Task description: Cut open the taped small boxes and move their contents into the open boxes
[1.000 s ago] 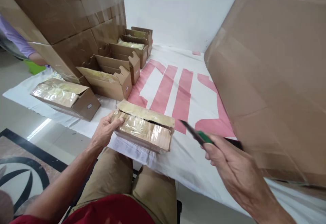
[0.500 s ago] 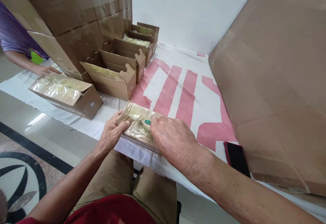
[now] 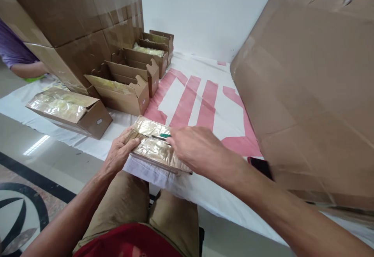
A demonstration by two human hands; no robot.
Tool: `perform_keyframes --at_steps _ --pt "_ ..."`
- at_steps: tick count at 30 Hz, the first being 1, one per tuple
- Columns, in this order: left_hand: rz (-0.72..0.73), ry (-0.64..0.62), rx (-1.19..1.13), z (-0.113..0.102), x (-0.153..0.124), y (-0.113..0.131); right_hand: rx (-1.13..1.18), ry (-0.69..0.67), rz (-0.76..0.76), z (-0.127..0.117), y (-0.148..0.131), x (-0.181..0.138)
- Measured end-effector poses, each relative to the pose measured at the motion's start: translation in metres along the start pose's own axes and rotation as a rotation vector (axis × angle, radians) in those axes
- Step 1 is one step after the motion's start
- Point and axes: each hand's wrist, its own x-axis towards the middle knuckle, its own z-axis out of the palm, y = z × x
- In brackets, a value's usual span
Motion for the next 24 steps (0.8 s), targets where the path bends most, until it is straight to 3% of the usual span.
perform_keyframes --at_steps 5,11,24 --pt "0.014 0.005 0.011 0.002 -0.001 -0.002 -0.006 -0.014 0.027 0.007 -0.016 0.024" --pt "0.017 0.049 -0.011 0.006 -0.001 -0.005 -0.03 0.005 -0.036 0.004 -0.018 0.024" --pt "0.074 0.069 0.005 0.007 -0.005 -0.01 0.035 -0.03 0.028 0.013 -0.015 0.026"
